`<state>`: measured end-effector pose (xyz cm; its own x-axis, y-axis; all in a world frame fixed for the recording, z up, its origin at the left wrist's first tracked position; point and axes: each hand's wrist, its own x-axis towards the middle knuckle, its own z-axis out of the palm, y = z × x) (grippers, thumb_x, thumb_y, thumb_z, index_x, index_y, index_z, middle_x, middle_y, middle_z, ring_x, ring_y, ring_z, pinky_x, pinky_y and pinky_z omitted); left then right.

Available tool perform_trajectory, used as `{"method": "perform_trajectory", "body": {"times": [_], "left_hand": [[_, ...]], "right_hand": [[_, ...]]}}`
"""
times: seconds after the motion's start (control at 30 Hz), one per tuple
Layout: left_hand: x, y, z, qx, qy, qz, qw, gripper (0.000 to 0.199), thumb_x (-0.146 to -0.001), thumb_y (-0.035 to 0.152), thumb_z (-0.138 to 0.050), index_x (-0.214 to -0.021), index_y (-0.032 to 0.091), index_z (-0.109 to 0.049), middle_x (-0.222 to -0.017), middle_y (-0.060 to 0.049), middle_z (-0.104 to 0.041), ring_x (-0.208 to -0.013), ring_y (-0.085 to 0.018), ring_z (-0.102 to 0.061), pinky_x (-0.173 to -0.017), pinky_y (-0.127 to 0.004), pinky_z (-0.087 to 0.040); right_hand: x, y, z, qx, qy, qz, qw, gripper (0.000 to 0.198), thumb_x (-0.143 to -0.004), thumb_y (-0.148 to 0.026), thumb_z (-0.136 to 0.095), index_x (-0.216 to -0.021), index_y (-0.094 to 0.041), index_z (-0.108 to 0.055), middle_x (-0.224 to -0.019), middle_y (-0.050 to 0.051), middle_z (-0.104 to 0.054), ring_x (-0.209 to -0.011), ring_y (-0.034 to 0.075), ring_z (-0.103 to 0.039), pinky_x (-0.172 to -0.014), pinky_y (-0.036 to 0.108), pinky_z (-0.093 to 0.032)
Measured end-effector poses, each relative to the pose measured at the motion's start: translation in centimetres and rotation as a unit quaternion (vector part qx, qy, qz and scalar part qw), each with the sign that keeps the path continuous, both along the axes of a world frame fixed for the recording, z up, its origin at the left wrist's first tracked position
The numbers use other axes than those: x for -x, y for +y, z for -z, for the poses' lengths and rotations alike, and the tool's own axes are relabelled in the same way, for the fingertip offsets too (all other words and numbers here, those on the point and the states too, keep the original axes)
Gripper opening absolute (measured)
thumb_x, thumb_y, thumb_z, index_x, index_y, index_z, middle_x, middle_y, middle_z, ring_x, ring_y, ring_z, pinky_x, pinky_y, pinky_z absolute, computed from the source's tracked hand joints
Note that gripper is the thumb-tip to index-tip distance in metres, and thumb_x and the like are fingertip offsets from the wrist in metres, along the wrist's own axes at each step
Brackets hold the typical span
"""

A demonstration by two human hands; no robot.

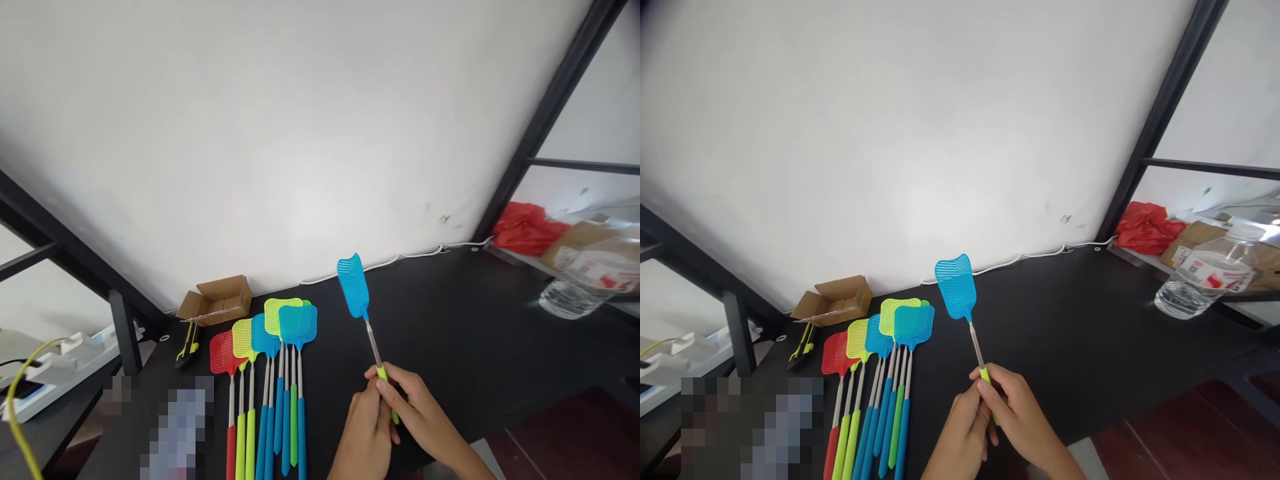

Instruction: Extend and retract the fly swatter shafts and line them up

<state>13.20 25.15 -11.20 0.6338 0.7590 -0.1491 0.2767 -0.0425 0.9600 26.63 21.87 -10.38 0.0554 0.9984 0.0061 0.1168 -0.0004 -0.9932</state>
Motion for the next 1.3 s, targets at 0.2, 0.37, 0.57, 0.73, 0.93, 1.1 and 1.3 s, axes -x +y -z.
{"method": "perform_trajectory", "body": {"times": [0.2, 0.37, 0.57, 0.73, 0.93, 1.1, 1.3], "left_hand": [[-0.7, 0.1, -0.2, -0.005, -0.092, -0.018, 0.996, 0.047, -0.099, 0.051, -0.032, -0.112, 0.013, -0.057, -0.062, 0.001, -0.053, -0.045, -0.010, -0.047, -0.042, -0.020, -0.038], [-1.1, -0.3, 0.2, -0.091, -0.080, -0.044, 0.992, 0.040, -0.100, 0.044, -0.033, -0.103, 0.014, -0.059, -0.056, 0.002, -0.051, -0.041, -0.009, -0.047, -0.042, -0.018, -0.036], [-1.1, -0.3, 0.7, -0.160, -0.066, -0.053, 0.984, 0.033, -0.099, 0.034, -0.032, -0.096, 0.014, -0.058, -0.054, 0.002, -0.053, -0.042, -0.010, -0.050, -0.046, -0.020, -0.039], [-1.3, -0.2, 1.0, -0.215, -0.046, -0.066, 0.973, 0.030, -0.096, 0.028, -0.034, -0.080, 0.016, -0.056, -0.054, 0.001, -0.055, -0.049, -0.012, -0.053, -0.055, -0.023, -0.041], [-1.6, -0.6, 0.9, -0.252, -0.002, -0.093, 0.963, 0.029, -0.093, 0.025, -0.035, -0.075, 0.016, -0.056, -0.058, -0.001, -0.057, -0.057, -0.014, -0.054, -0.059, -0.025, -0.040], [-1.5, -0.8, 0.5, -0.286, 0.005, -0.079, 0.955, 0.030, -0.093, 0.026, -0.037, -0.071, 0.016, -0.055, -0.065, -0.002, -0.061, -0.062, -0.014, -0.055, -0.063, -0.025, -0.040], [-1.6, -1.1, 0.6, -0.308, -0.006, -0.108, 0.945, 0.018, -0.088, 0.030, -0.051, -0.078, 0.017, -0.058, -0.070, 0.001, -0.062, -0.063, -0.012, -0.054, -0.064, -0.024, -0.038]], "right_hand": [[-0.7, 0.0, 0.1, -0.053, -0.006, -0.034, 0.998, 0.038, -0.097, -0.047, -0.047, -0.122, -0.022, -0.060, -0.089, 0.003, -0.064, -0.056, 0.014, -0.060, -0.051, 0.026, -0.048], [-1.3, 0.0, 0.6, -0.133, -0.042, -0.008, 0.990, 0.035, -0.094, -0.046, -0.052, -0.115, -0.021, -0.064, -0.095, 0.005, -0.068, -0.086, 0.021, -0.065, -0.076, 0.030, -0.052], [-1.3, 0.1, 1.7, -0.181, -0.065, 0.008, 0.981, 0.033, -0.091, -0.046, -0.055, -0.111, -0.022, -0.066, -0.094, 0.005, -0.070, -0.083, 0.021, -0.066, -0.072, 0.030, -0.053], [-1.6, 0.3, 2.0, -0.200, -0.046, 0.009, 0.979, 0.030, -0.088, -0.043, -0.059, -0.105, -0.019, -0.067, -0.091, 0.006, -0.071, -0.081, 0.021, -0.066, -0.072, 0.031, -0.051], [-1.7, 0.3, 2.2, -0.217, -0.043, 0.011, 0.975, 0.030, -0.084, -0.045, -0.062, -0.096, -0.019, -0.069, -0.094, 0.007, -0.072, -0.085, 0.022, -0.066, -0.075, 0.032, -0.051], [-1.8, 0.6, 2.8, -0.190, -0.055, 0.025, 0.980, 0.041, -0.087, -0.052, -0.054, -0.101, -0.017, -0.070, -0.076, 0.005, -0.068, -0.061, 0.018, -0.060, -0.057, 0.029, -0.048], [-1.9, 0.9, 3.0, -0.184, -0.038, 0.049, 0.981, 0.039, -0.089, -0.048, -0.050, -0.101, -0.016, -0.070, -0.080, 0.004, -0.067, -0.071, 0.019, -0.062, -0.065, 0.029, -0.048]]}}
